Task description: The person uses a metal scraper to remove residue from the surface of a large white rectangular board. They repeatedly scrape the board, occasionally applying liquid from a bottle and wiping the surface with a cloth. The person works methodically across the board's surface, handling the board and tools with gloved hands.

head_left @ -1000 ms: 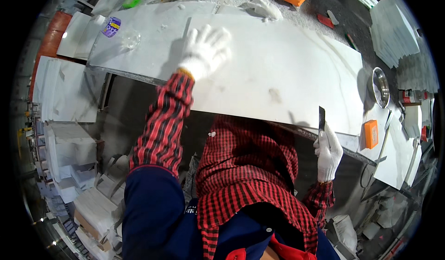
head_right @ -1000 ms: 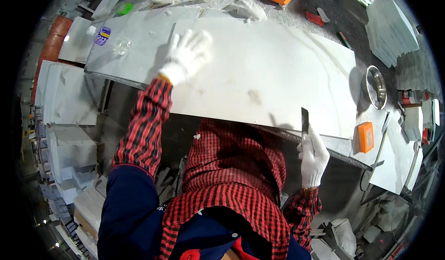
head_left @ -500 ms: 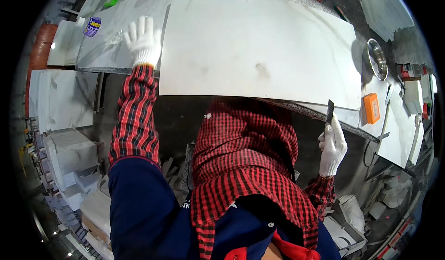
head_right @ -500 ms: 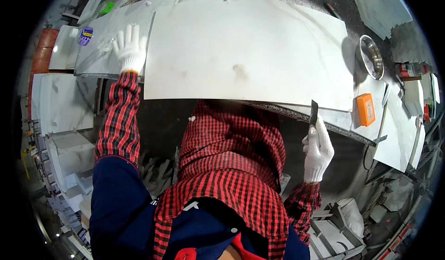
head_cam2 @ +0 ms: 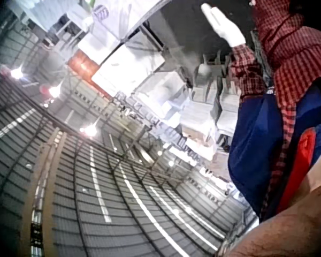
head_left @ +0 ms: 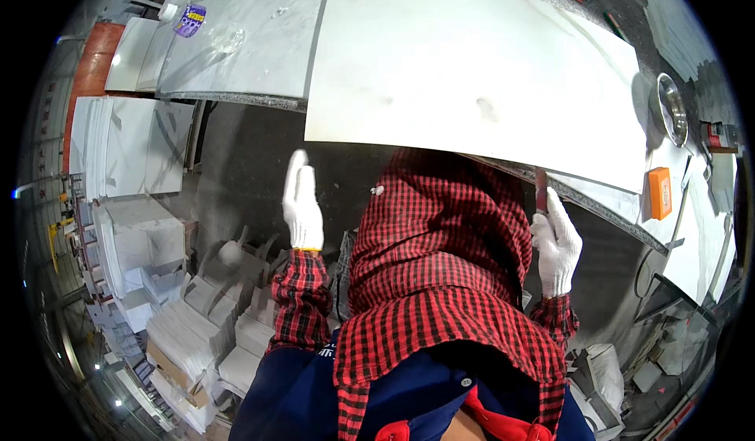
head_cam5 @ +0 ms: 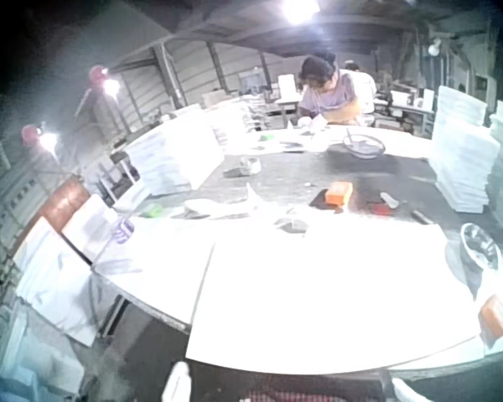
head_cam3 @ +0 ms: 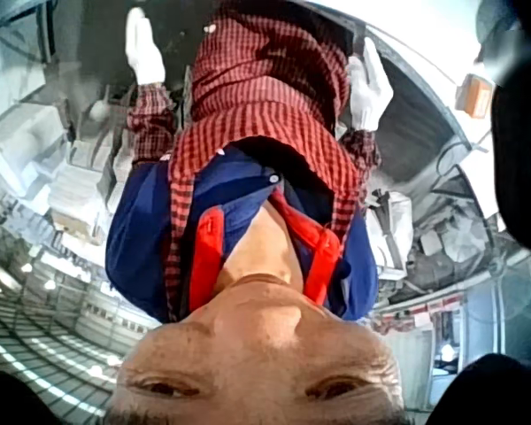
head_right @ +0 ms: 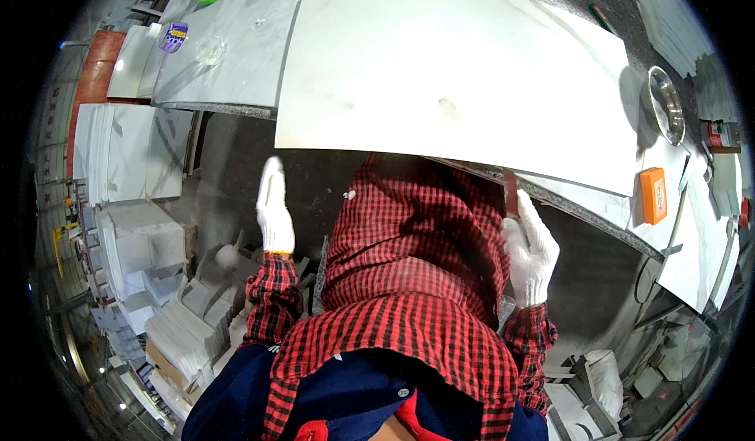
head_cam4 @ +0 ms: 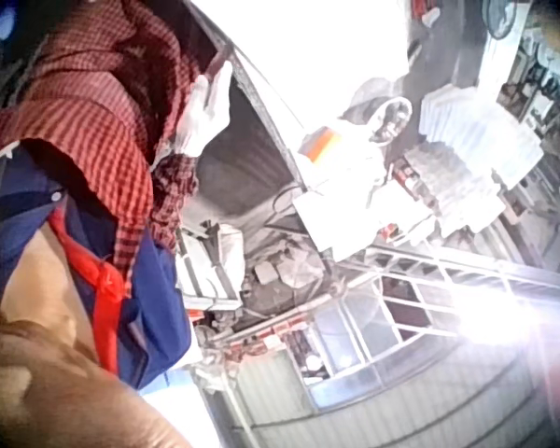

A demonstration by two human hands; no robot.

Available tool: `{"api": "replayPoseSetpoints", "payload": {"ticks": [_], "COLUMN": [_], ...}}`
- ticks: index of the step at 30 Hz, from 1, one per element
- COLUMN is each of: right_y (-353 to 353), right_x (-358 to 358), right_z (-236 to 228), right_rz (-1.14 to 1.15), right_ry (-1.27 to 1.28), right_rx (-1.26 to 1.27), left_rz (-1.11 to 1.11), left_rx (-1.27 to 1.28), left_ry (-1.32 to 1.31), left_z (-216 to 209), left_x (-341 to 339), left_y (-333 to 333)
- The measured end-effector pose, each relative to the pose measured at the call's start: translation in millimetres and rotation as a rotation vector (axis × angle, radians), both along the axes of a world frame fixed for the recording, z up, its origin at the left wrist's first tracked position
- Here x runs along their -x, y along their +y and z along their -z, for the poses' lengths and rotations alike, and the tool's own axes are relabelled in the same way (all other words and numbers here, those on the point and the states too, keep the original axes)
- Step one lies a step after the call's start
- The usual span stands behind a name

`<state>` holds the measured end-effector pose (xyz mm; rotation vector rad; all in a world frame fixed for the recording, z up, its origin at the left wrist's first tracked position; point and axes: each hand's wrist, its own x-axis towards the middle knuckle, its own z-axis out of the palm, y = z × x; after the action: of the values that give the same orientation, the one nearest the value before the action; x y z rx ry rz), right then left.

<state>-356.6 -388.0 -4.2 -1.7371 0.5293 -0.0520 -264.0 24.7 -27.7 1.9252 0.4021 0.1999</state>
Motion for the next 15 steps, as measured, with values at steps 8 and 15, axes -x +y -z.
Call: {"api": "replayPoseSetpoints", "payload": {"ticks": [8, 15], "right_y": [11, 24], "right_x": [6, 13], "right_z": [8, 15], "right_rz": [-0.137, -0.152], "right_ry": [-0.036, -0.069], "right_rx": [0.209, 0.194], "left_rz": [0.224, 0.300], "left_rx": [0.850, 0.822], "left_ry": [0.281, 0.343], "left_z": [10, -7], "left_x": [-6, -28], "left_y": [-51, -93]}}
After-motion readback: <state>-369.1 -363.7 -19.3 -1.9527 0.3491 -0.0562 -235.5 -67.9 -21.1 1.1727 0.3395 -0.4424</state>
